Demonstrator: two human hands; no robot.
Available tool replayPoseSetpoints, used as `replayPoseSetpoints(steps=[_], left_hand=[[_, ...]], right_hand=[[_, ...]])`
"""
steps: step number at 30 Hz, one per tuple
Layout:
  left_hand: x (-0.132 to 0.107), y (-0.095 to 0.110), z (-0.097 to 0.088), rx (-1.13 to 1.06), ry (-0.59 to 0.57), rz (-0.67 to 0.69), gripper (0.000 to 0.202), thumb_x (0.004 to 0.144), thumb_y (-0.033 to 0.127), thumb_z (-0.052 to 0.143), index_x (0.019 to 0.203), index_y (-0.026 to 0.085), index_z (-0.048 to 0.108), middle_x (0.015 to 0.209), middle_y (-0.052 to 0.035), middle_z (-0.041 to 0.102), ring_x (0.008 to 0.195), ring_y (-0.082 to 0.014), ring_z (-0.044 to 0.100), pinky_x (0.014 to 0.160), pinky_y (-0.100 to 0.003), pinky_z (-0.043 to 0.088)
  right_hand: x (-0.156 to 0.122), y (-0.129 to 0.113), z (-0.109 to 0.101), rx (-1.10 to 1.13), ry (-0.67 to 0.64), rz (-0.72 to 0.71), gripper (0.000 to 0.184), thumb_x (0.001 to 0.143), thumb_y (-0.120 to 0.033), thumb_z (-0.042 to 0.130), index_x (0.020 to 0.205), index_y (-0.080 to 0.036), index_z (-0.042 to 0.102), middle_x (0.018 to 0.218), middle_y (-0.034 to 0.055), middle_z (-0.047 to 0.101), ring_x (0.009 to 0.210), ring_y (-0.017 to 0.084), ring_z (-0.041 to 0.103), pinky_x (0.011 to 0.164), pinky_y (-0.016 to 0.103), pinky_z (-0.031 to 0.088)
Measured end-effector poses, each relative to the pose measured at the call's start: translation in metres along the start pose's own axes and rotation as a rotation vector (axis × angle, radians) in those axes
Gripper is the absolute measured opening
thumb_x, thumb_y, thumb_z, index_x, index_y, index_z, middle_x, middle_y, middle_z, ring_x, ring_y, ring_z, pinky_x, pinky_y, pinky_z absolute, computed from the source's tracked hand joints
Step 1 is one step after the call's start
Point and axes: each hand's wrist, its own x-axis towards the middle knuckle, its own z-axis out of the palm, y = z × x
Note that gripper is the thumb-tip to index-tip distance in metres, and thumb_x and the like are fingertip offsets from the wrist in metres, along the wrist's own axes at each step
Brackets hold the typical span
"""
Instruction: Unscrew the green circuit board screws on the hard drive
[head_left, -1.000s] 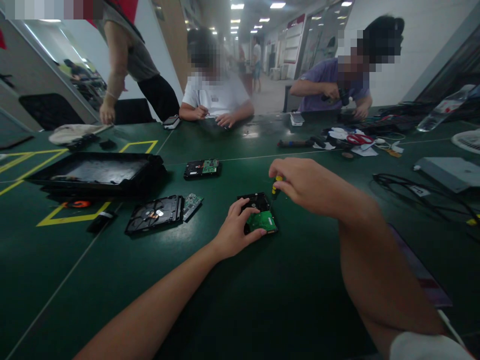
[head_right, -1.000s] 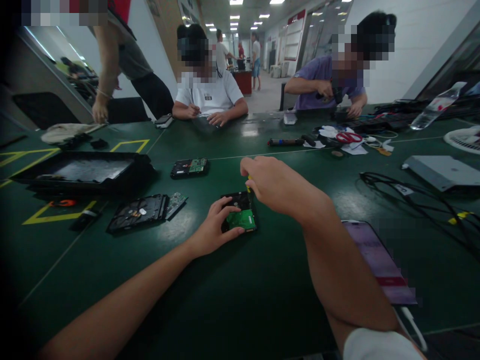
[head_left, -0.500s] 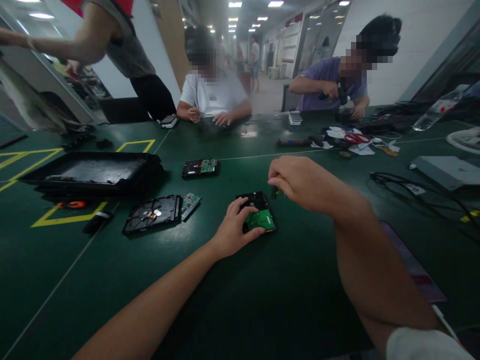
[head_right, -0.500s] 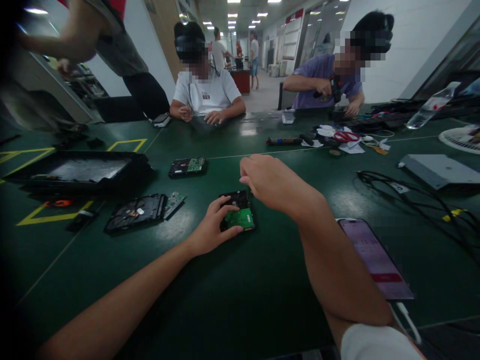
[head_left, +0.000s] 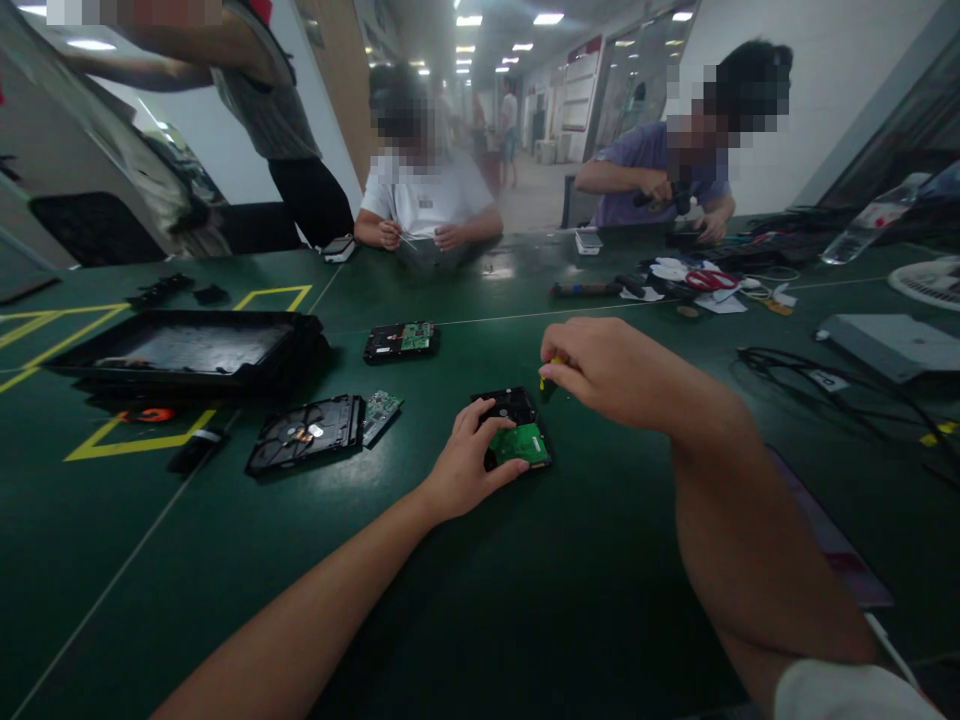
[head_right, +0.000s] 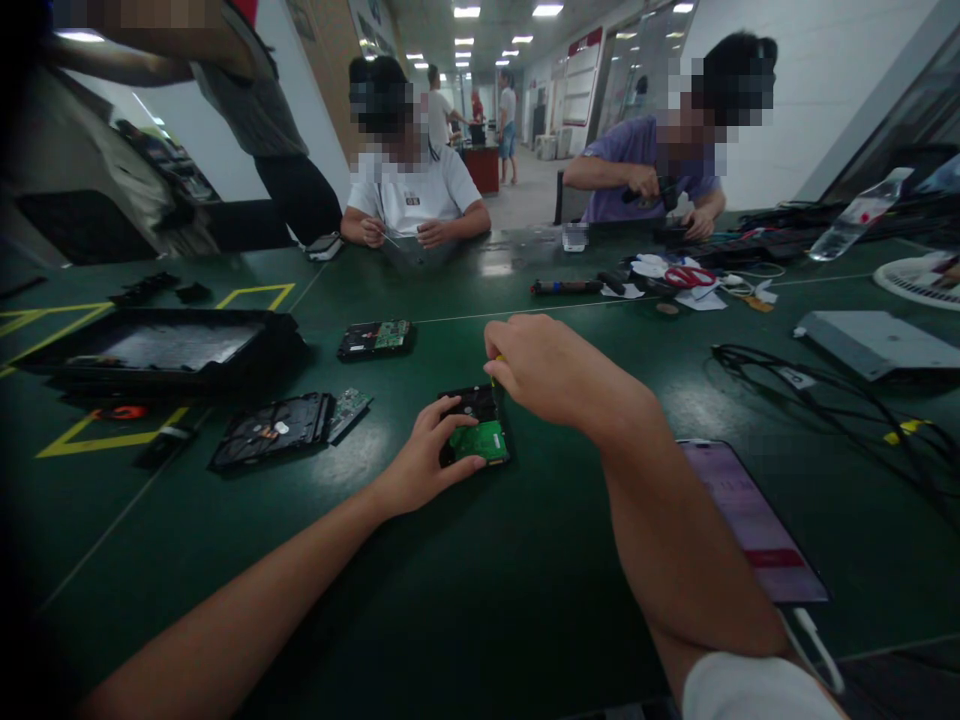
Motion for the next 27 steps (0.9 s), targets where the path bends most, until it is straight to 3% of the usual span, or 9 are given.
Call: replayPoseSetpoints(steps=[13,19,22,27], left_hand=[[-0.0002,0.0012,-0.0015,0.012,-0.009,0.007,0.053,0.091,0.050,0.076,0.137,0.028,0.059,0.162,-0.0122,0.035,0.156,-0.0367,0.027,0.125,-0.060,0.031],[-0.0001,-0.0010,-0.0007,0.007,-0.009,-0.006,0.053,0.091,0.052,0.075,0.136,0.030,0.060,0.162,-0.0114,0.035,0.156,-0.0372,0.026,0.125,-0.061,0.030],[-0.0002,-0.0008,-0.0011,0.005,-0.010,-0.005,0.052,0.091,0.052,0.075,0.136,0.029,0.060,0.163,-0.0116,0.035,0.156,-0.0373,0.026,0.125,-0.061,0.030],[-0.0003,0.0015,-0.0024,-0.006,-0.003,0.003,0.052,0.091,0.050,0.076,0.136,0.030,0.060,0.162,-0.0110,0.036,0.156,-0.0375,0.027,0.125,-0.061,0.030]], right_hand=[[0.0001,0.0038,0.0064,0.005,-0.015,-0.061,0.011,0.099,-0.021,0.058,0.098,-0.015,0.068,0.099,0.0097,0.070,0.089,0.022,0.063,0.081,0.032,0.042],[-0.0019,0.0053,0.0080,0.008,-0.020,-0.085,0.025,0.094,-0.007,0.052,0.111,-0.013,0.068,0.111,0.0136,0.071,0.102,0.025,0.063,0.090,0.034,0.043],[-0.0019,0.0047,0.0064,0.022,-0.025,-0.082,0.023,0.094,-0.007,0.052,0.109,-0.015,0.068,0.106,0.0111,0.071,0.094,0.023,0.063,0.085,0.032,0.042],[-0.0022,0.0026,0.0032,0.038,-0.030,-0.047,0.007,0.097,-0.022,0.063,0.101,-0.017,0.067,0.093,0.0068,0.071,0.081,0.020,0.061,0.074,0.029,0.038]])
